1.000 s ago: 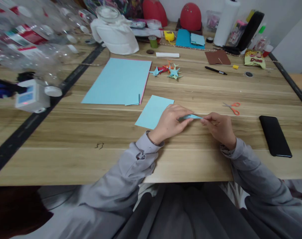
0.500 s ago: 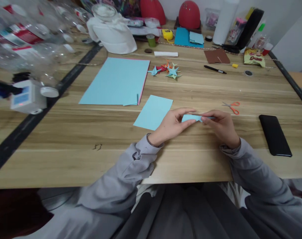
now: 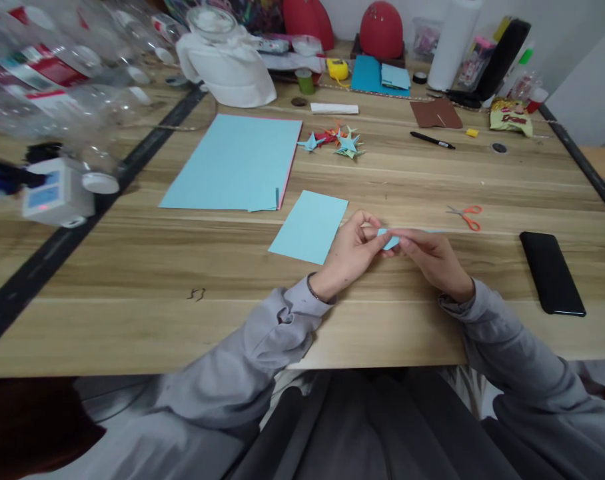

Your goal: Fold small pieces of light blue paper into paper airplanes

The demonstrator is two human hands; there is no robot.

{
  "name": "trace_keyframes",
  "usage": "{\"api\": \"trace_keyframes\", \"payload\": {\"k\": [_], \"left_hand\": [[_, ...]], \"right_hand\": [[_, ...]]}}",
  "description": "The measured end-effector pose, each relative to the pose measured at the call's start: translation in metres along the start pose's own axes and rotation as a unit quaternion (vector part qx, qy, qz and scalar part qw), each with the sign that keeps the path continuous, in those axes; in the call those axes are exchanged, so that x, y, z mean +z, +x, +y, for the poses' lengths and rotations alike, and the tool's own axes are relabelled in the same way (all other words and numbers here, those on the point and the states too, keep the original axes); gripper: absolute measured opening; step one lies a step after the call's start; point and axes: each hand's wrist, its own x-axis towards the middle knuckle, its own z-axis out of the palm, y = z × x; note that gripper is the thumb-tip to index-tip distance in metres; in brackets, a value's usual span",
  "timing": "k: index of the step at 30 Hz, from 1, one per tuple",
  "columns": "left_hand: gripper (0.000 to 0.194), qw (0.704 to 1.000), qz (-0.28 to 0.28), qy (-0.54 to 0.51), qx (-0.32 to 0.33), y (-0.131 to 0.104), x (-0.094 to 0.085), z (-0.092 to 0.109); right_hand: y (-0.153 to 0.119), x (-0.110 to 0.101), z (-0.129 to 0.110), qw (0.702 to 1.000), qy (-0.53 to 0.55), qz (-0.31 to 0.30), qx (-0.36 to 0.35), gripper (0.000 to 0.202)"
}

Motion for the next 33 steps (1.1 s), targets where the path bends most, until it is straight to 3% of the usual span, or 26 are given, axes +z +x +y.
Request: {"api": "trace_keyframes", "payload": {"k": [2,10,18,24,33], "left_hand": [[0.042,1.000,-0.021,-0.001,0.001,-0.0020,0.0009,0.0010],[0.037,0.993,-0.093,0.050,0.060,-0.0023,-0.0056,0.0080],[0.028,0.989,-0.060,0.100,0.089,-0.0039,-0.0044,0.0043],[0.023,0.987,-0.057,0.121,0.091,-0.0054,-0.0043,0.0049],[0.018,0.968,-0.057,0.190,0.155,-0.0039,-0.0049,0.0039]], "right_hand": [[-0.0001,0.0015,0.0011,1.000,-0.002,-0.006,0.006,0.033],[0.0024,-0.0056,0.0025,0.989,0.082,0.113,0.057,0.026],[0.0026,-0.0078,0.0010,0.980,0.152,0.078,0.102,0.028],[0.0035,-0.0072,0.0013,0.977,0.160,0.085,0.116,0.022],[0.0033,-0.0057,0.0024,0.977,0.160,0.082,0.114,0.020]]}}
